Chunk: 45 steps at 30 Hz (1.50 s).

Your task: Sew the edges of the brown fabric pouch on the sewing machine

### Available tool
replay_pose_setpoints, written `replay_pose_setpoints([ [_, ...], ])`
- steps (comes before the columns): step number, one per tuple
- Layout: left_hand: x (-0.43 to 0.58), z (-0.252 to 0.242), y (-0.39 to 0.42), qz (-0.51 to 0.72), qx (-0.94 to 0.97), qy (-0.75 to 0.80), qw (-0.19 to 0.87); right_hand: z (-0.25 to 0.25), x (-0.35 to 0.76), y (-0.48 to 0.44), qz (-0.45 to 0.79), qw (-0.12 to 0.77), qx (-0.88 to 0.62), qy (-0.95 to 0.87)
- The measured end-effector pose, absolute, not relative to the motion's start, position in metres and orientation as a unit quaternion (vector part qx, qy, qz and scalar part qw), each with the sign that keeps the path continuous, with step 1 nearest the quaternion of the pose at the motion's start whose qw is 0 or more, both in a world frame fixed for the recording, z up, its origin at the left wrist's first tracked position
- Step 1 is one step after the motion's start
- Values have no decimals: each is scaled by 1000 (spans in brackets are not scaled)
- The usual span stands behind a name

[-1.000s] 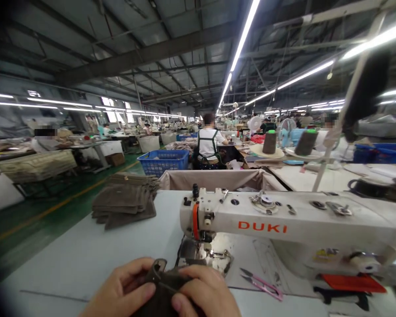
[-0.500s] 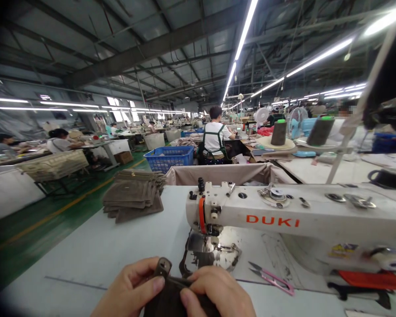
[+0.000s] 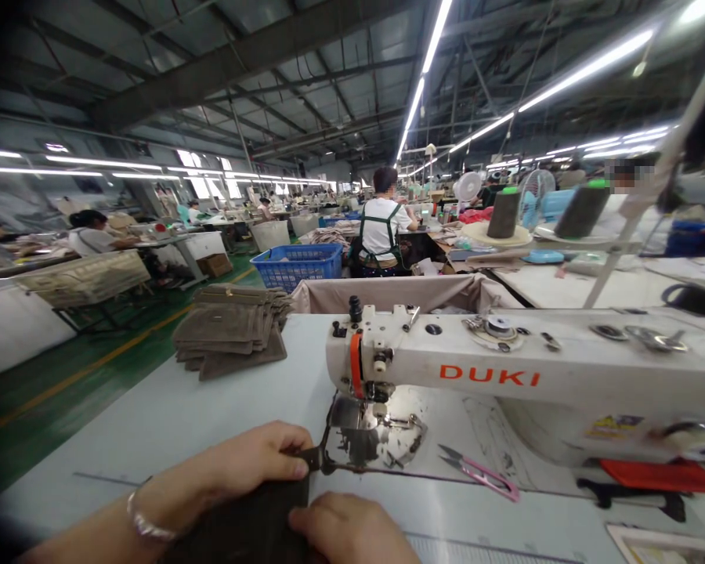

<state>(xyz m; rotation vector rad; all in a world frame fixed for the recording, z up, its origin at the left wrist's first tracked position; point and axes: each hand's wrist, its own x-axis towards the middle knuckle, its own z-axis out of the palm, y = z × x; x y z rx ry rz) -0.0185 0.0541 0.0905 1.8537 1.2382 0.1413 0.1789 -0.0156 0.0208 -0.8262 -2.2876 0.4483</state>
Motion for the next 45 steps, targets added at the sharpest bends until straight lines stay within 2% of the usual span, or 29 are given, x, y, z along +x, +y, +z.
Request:
replay_pose_setpoints([
  [4, 4, 58, 107, 93, 791, 542, 269, 6, 176, 21, 13, 236, -367, -900],
  [7, 27, 44, 134, 143, 807, 550, 158, 7, 186, 46, 5, 224, -389, -893],
  [10, 43, 34, 138, 166, 833, 514, 114, 8, 203, 56, 8, 211, -379, -901],
  [17, 35, 18, 95, 188, 890, 408, 81, -8, 227, 39, 28, 273, -358, -893],
  [22, 28, 20, 95, 187, 918, 343, 74, -14, 223, 37, 50, 309, -368, -875],
  [31, 29, 23, 96, 199, 926, 314, 68, -10, 223, 36, 51, 298, -357, -884],
  [38, 31, 15, 86, 211, 926, 311, 36, 1, 230, 36, 96, 329, -338, -876],
  [45, 27, 21, 92, 218, 930, 291, 52, -5, 225, 33, 69, 307, -339, -887],
])
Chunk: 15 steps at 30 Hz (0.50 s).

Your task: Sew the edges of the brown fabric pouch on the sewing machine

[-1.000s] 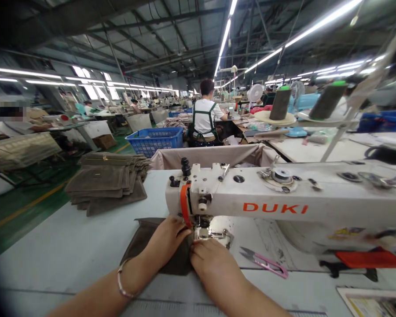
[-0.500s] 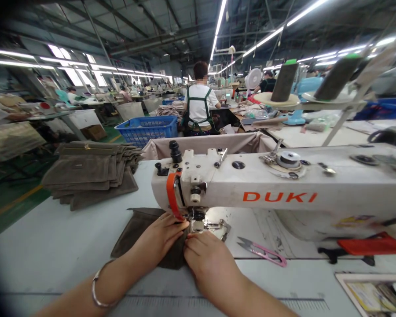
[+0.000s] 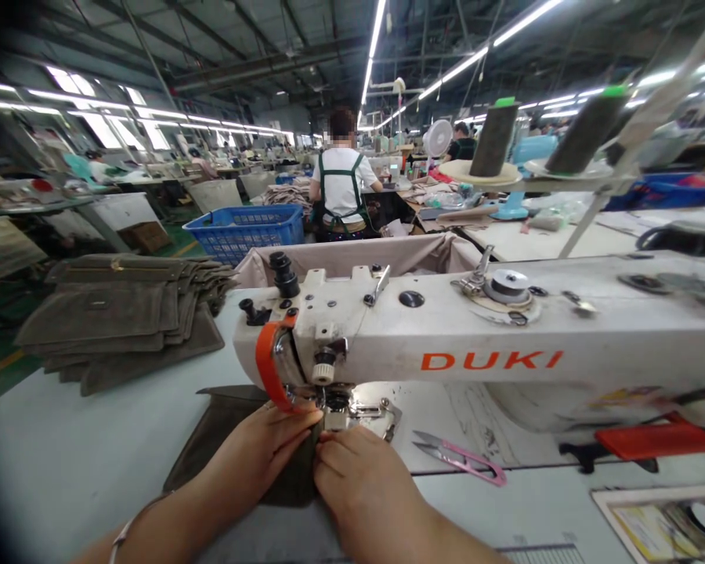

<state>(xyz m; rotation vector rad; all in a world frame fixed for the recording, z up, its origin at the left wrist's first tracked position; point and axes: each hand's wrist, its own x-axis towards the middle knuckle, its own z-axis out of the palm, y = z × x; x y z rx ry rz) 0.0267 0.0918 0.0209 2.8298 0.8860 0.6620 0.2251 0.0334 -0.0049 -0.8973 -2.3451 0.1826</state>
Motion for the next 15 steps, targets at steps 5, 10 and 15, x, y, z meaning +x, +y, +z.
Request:
replay_pose_setpoints([
  [5, 25, 19, 94, 224, 929, 289, 62, -5, 224, 33, 67, 304, -353, -883],
  [10, 25, 15, 95, 224, 926, 293, 77, -1, 227, 34, 78, 307, -356, -879],
  [15, 26, 12, 95, 223, 920, 304, 107, -6, 223, 34, 84, 317, -346, -879],
])
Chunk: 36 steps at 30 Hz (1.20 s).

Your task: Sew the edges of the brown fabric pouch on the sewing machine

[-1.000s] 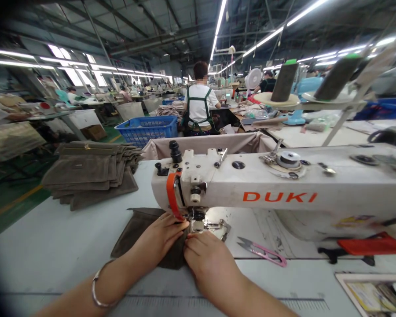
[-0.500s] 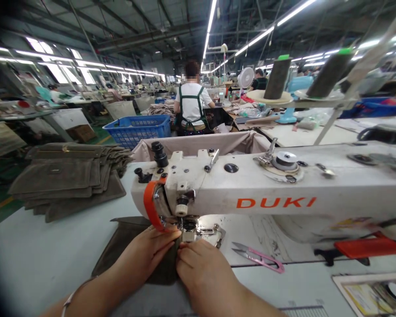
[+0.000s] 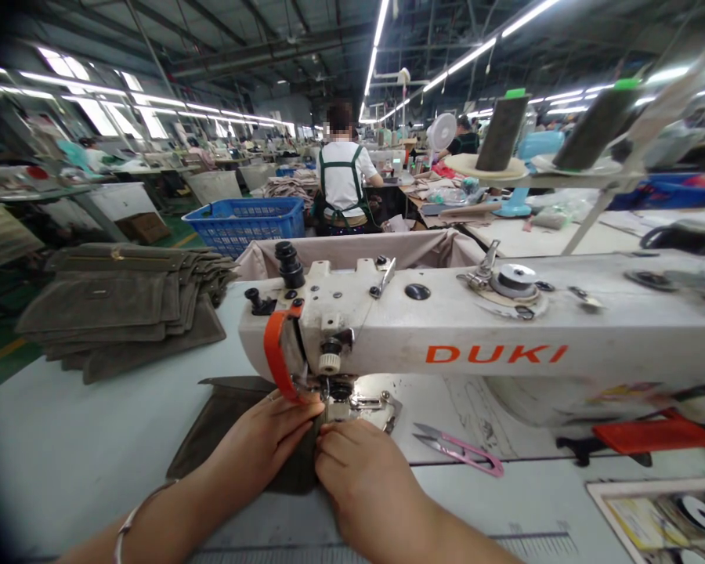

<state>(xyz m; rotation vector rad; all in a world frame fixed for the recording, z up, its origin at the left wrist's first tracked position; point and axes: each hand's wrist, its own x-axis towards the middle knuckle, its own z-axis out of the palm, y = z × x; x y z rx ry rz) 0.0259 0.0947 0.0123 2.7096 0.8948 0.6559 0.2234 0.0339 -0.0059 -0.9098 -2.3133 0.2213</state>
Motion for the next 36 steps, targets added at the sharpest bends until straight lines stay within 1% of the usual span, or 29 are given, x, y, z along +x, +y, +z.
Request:
replay_pose_setpoints([
  [3, 27, 14, 95, 216, 920, 309, 110, -6, 222, 33, 93, 314, -350, -878],
  [5, 27, 18, 93, 202, 922, 312, 107, 4, 226, 32, 100, 302, -353, -880],
  [7, 23, 23, 88, 178, 926, 315, 106, 22, 238, 28, 123, 270, -369, -881],
  [10, 14, 26, 74, 131, 933, 317, 106, 48, 263, 25, 161, 190, -432, -867],
  [12, 10, 25, 64, 124, 938, 308, 102, 53, 276, 29, 161, 166, -464, -855],
  [18, 17, 26, 50, 201, 933, 288, 75, 18, 269, 54, 102, 222, -579, -778],
  [21, 21, 28, 50, 213, 937, 275, 32, 15, 259, 48, 91, 251, -530, -805],
  [24, 19, 30, 52, 221, 943, 248, -20, 24, 254, 33, 125, 273, -377, -876],
  [26, 16, 29, 53, 234, 941, 244, -33, 29, 251, 26, 153, 266, -308, -901],
  [29, 13, 23, 55, 219, 949, 226, -22, 29, 246, 23, 162, 269, -291, -904],
  [33, 15, 16, 54, 143, 964, 223, 4, 25, 242, 24, 148, 276, -294, -903],
  [36, 17, 16, 55, 137, 964, 227, 15, 24, 241, 24, 141, 273, -297, -904],
])
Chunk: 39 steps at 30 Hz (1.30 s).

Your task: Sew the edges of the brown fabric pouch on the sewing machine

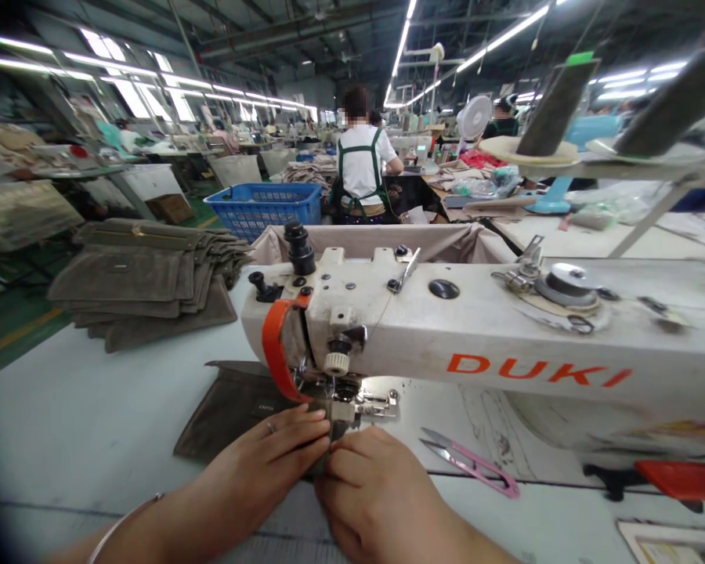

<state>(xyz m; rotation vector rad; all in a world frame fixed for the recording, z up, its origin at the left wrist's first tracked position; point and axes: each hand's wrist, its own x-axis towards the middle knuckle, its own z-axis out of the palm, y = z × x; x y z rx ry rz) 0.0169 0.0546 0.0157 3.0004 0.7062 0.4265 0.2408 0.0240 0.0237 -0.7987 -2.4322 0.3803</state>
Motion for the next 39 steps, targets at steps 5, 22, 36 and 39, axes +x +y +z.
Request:
replay_pose_setpoints([
  [5, 18, 19, 63, 122, 967, 220, 44, 24, 238, 24, 136, 283, -299, -901],
  [22, 18, 20, 76, 154, 961, 221, 61, 18, 238, 25, 129, 296, -330, -887],
  [36, 20, 26, 74, 196, 956, 201, 81, 18, 247, 25, 151, 263, -379, -874],
  [39, 23, 26, 76, 186, 958, 201, 83, 19, 246, 26, 152, 262, -378, -875],
])
